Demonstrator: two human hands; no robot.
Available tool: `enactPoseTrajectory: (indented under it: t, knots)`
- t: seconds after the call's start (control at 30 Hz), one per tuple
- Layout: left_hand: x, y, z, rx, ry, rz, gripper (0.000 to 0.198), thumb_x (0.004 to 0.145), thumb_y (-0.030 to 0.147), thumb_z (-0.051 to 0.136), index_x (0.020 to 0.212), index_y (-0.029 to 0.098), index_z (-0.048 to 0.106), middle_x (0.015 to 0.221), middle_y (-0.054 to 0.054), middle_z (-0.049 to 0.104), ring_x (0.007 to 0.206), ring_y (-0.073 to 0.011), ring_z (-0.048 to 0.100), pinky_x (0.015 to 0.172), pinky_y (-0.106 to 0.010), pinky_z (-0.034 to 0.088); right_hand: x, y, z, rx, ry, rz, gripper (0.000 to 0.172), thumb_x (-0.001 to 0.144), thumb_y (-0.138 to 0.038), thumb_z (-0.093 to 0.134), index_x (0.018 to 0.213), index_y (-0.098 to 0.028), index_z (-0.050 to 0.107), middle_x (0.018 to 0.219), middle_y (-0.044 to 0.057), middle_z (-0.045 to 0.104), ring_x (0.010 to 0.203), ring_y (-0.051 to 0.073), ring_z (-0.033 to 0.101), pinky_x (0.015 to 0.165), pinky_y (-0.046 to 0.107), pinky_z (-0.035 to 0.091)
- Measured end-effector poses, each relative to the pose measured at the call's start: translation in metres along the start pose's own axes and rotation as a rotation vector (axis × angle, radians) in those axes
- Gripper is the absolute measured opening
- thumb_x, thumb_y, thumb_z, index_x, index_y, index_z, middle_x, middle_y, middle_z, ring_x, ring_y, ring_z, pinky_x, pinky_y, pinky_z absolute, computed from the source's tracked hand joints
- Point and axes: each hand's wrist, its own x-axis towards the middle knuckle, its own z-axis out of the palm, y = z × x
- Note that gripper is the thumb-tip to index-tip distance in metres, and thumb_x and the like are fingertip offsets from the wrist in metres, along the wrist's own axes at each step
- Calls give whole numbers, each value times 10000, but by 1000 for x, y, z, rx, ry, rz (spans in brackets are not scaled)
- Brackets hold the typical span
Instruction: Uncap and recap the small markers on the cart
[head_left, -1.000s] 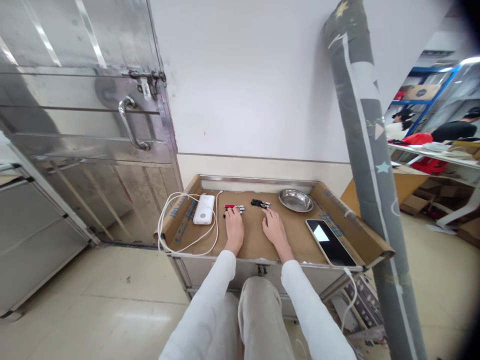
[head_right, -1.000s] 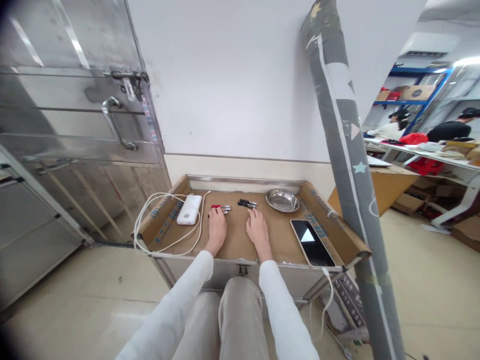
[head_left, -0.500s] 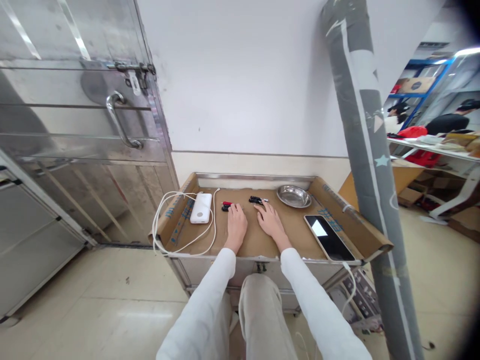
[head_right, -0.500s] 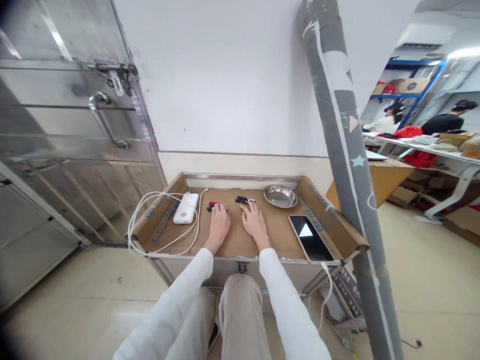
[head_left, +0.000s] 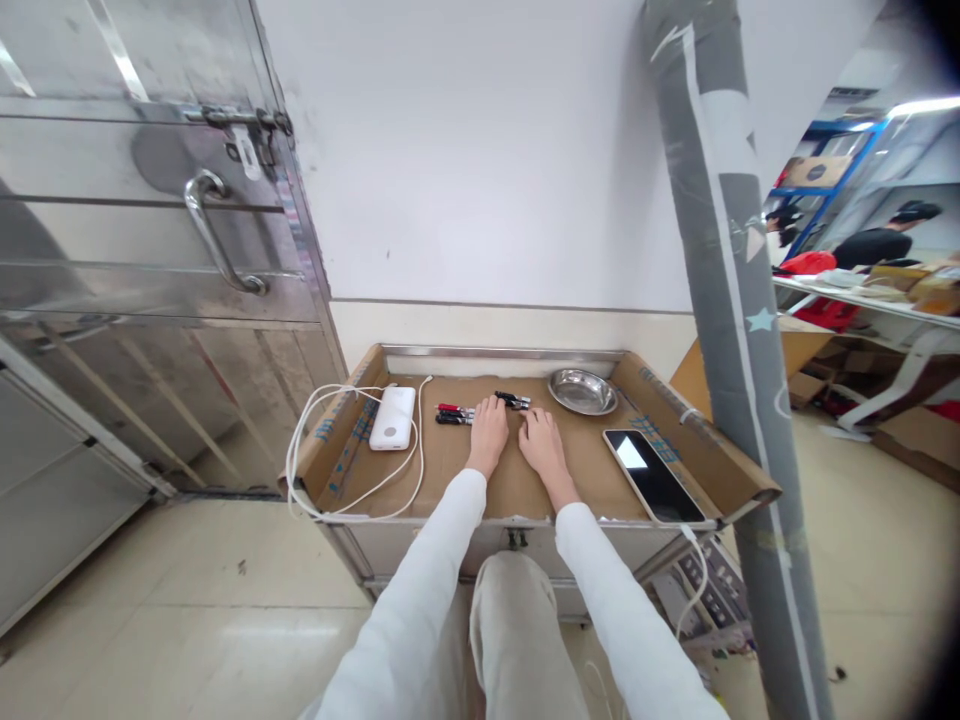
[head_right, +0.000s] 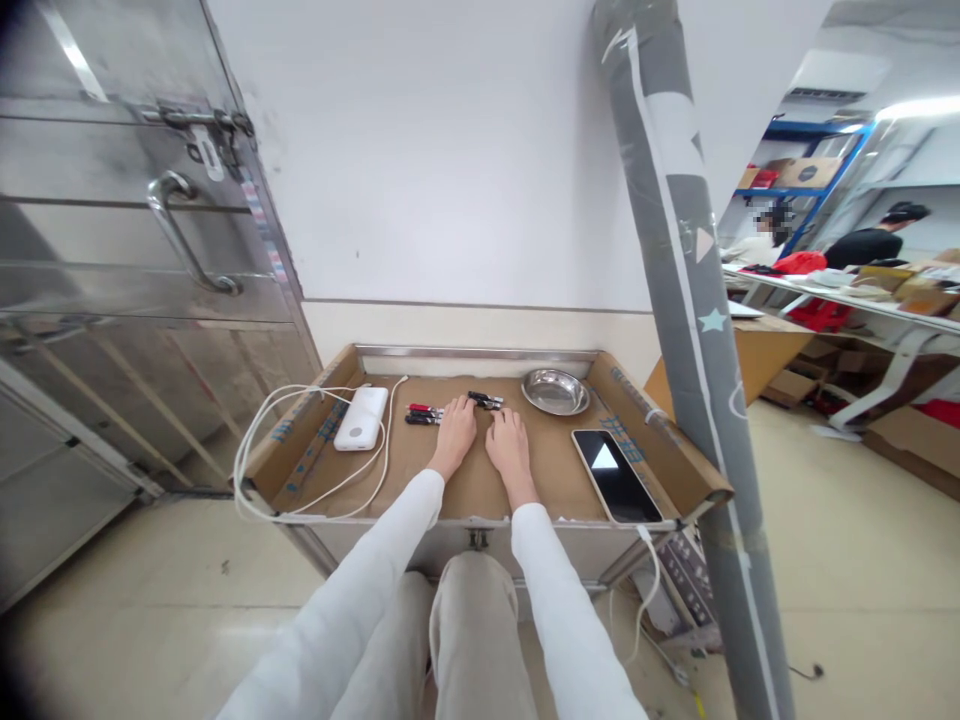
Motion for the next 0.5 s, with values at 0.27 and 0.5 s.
enactPoseTrajectory:
  t: [0.27,0.5]
  knots:
    - [-1,-2,5,24,18,3,176,917,126,381,960,135,552,1003,-106,581,942,-228,527,845,-357,409,2,-2,-7,-28,-12,0,356,876,-126,387,1201,-161,527,1128,106,564,993,208,487,845,310,364]
    - [-2,-4,-1,-50,-37,32,162,924,155,412,953,150,571,994,-90,585,946,-213,523,856,-352,410,9,2,-5,-86,-59,9,232,913,-196,400,1019,-172,605,1017,97,585,973,222,489,850,322,348]
